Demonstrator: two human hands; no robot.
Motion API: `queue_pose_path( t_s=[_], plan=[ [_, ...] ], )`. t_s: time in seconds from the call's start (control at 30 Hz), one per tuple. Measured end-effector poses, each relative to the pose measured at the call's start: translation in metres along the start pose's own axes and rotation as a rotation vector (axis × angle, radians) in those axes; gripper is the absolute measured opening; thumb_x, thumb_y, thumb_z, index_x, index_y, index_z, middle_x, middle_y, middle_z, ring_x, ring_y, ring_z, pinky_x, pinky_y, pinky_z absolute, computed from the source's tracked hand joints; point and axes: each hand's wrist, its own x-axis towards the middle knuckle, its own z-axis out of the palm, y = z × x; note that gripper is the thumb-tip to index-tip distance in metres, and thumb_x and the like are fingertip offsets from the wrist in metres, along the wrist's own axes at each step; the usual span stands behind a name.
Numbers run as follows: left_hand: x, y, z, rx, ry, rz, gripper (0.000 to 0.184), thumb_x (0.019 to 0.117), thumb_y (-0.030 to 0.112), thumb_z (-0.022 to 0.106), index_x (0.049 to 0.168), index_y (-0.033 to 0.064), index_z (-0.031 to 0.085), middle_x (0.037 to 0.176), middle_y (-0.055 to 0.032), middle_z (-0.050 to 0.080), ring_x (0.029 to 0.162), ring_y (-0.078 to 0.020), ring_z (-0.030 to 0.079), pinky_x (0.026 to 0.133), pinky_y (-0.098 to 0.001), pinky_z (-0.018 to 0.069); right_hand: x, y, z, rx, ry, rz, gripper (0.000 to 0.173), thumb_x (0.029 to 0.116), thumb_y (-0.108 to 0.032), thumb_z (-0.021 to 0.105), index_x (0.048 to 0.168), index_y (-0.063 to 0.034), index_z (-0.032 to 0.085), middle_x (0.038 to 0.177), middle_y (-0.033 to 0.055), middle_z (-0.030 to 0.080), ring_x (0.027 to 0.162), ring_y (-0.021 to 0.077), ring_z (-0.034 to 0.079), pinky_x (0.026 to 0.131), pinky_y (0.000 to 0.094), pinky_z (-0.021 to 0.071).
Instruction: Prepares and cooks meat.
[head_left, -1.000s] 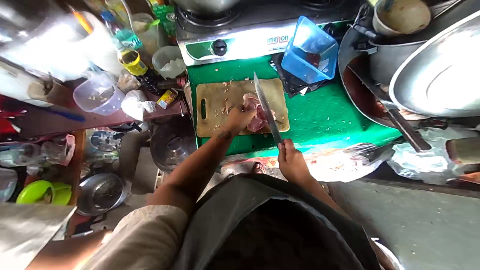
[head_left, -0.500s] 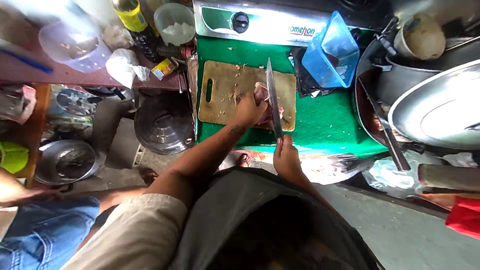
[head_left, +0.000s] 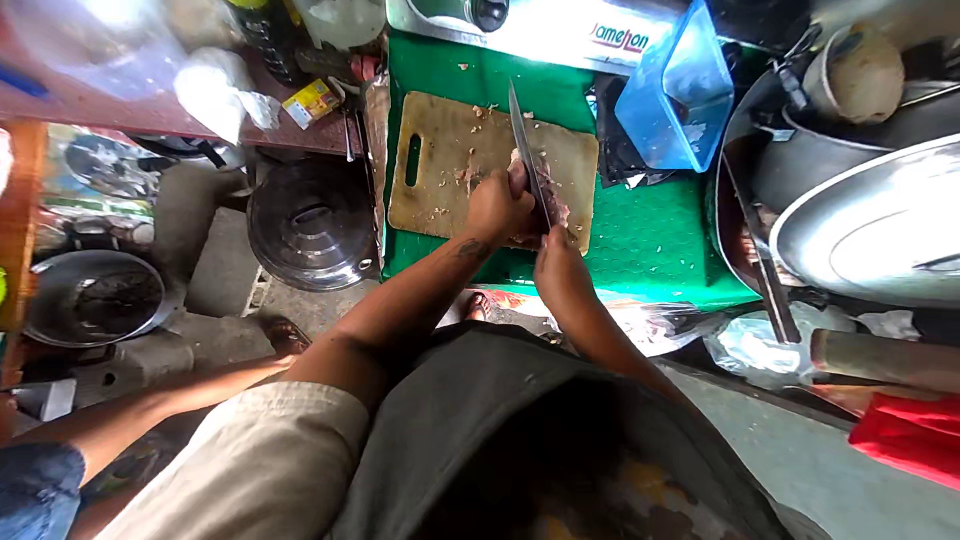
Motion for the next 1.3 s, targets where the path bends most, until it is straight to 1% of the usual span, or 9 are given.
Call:
queue_pose_path(
  t_s=[0.13, 0.4, 0.6, 0.77, 0.87, 0.93, 1.0, 1.13, 1.3],
  plan=[
    [-0.002, 0.002, -0.003, -0.001, -0.002, -0.007, 0.039, 0.0953, 0.026, 0.066, 0.123, -0.0005, 0.06, 0.106, -0.02, 0.07, 0.101, -0.0356, 0.069, 0.088, -0.0565, 0.0548, -0.039, 0.007, -0.013, -0.09, -0.204, 0.081, 0.031, 0.1123, -0.016, 0.035, 0.132, 0.0048, 0.045, 0.098, 0.0244, 0.068, 0.098, 0.0385, 0.071, 0.086, 0.0505, 0.0558],
    [0.005, -0.002, 0.002, 0.026, 0.011, -0.009, 0.038, 0.0939, 0.03, 0.069, 0.119, 0.0026, 0.062, 0.105, -0.0183, 0.07, 0.101, -0.0347, 0.069, 0.089, -0.0558, 0.0546, 0.028, -0.017, -0.003, -0.099, -0.047, 0.046, 0.039, 0.1065, -0.007, 0.046, 0.144, 0.0036, 0.04, 0.109, 0.0271, 0.068, 0.101, 0.0432, 0.071, 0.086, 0.0568, 0.0576],
    [0.006, -0.002, -0.001, 0.013, -0.002, -0.004, 0.036, 0.0919, 0.026, 0.07, 0.117, 0.0017, 0.063, 0.105, -0.0191, 0.07, 0.101, -0.0356, 0.069, 0.089, -0.0566, 0.0537, -0.039, 0.013, -0.01, -0.141, -0.235, 0.144, 0.031, 0.1117, -0.017, 0.036, 0.134, 0.0033, 0.043, 0.095, 0.0243, 0.068, 0.093, 0.0407, 0.072, 0.081, 0.0549, 0.0567],
    [0.004, -0.002, -0.003, 0.036, -0.02, 0.024, 0.034, 0.0921, 0.028, 0.07, 0.114, 0.0022, 0.064, 0.102, -0.0182, 0.07, 0.099, -0.0351, 0.068, 0.087, -0.0564, 0.0536, 0.02, -0.002, 0.002, -0.073, -0.074, 0.03, 0.036, 0.1093, -0.012, 0.043, 0.14, 0.0074, 0.044, 0.111, 0.0287, 0.067, 0.103, 0.043, 0.07, 0.089, 0.0571, 0.0563],
    [0.008, -0.004, -0.004, 0.052, -0.008, 0.031, 0.034, 0.0934, 0.028, 0.069, 0.114, 0.0015, 0.063, 0.102, -0.0183, 0.069, 0.1, -0.0348, 0.068, 0.088, -0.0563, 0.0537, 0.038, -0.008, 0.002, -0.077, -0.049, -0.006, 0.038, 0.106, -0.009, 0.049, 0.142, 0.0039, 0.043, 0.107, 0.0267, 0.068, 0.101, 0.0427, 0.071, 0.086, 0.0566, 0.0572],
    [0.012, 0.0, -0.005, 0.048, 0.009, 0.029, 0.033, 0.0934, 0.027, 0.069, 0.113, 0.0006, 0.063, 0.102, -0.0191, 0.069, 0.1, -0.035, 0.068, 0.089, -0.0563, 0.053, 0.019, 0.004, 0.002, -0.039, -0.042, -0.019, 0.035, 0.1087, -0.009, 0.043, 0.14, 0.0061, 0.043, 0.11, 0.0291, 0.067, 0.101, 0.0438, 0.07, 0.087, 0.0578, 0.0567],
    [0.014, -0.001, -0.006, 0.048, 0.019, 0.02, 0.032, 0.0924, 0.026, 0.069, 0.112, 0.001, 0.063, 0.102, -0.0185, 0.069, 0.101, -0.0349, 0.068, 0.089, -0.0559, 0.0535, -0.015, 0.018, 0.002, -0.045, -0.111, 0.023, 0.03, 0.1112, -0.015, 0.04, 0.134, 0.0043, 0.044, 0.097, 0.027, 0.066, 0.09, 0.0431, 0.071, 0.077, 0.0573, 0.0573],
    [0.008, -0.001, -0.004, 0.058, 0.006, 0.028, 0.035, 0.0926, 0.027, 0.07, 0.115, 0.0011, 0.063, 0.103, -0.0187, 0.07, 0.101, -0.0356, 0.069, 0.089, -0.0568, 0.0533, -0.037, 0.029, -0.001, -0.119, -0.222, 0.11, 0.031, 0.1113, -0.016, 0.038, 0.133, 0.0053, 0.045, 0.095, 0.0264, 0.068, 0.093, 0.0425, 0.072, 0.081, 0.0563, 0.0566],
    [-0.003, -0.004, 0.002, 0.06, 0.04, 0.07, 0.035, 0.0917, 0.025, 0.071, 0.116, 0.0014, 0.063, 0.103, -0.0193, 0.07, 0.1, -0.036, 0.069, 0.088, -0.0579, 0.0537, 0.018, 0.004, 0.005, -0.053, -0.098, 0.032, 0.035, 0.1108, -0.013, 0.039, 0.14, 0.0055, 0.043, 0.118, 0.0296, 0.066, 0.109, 0.0445, 0.068, 0.093, 0.0573, 0.0553]
  ],
)
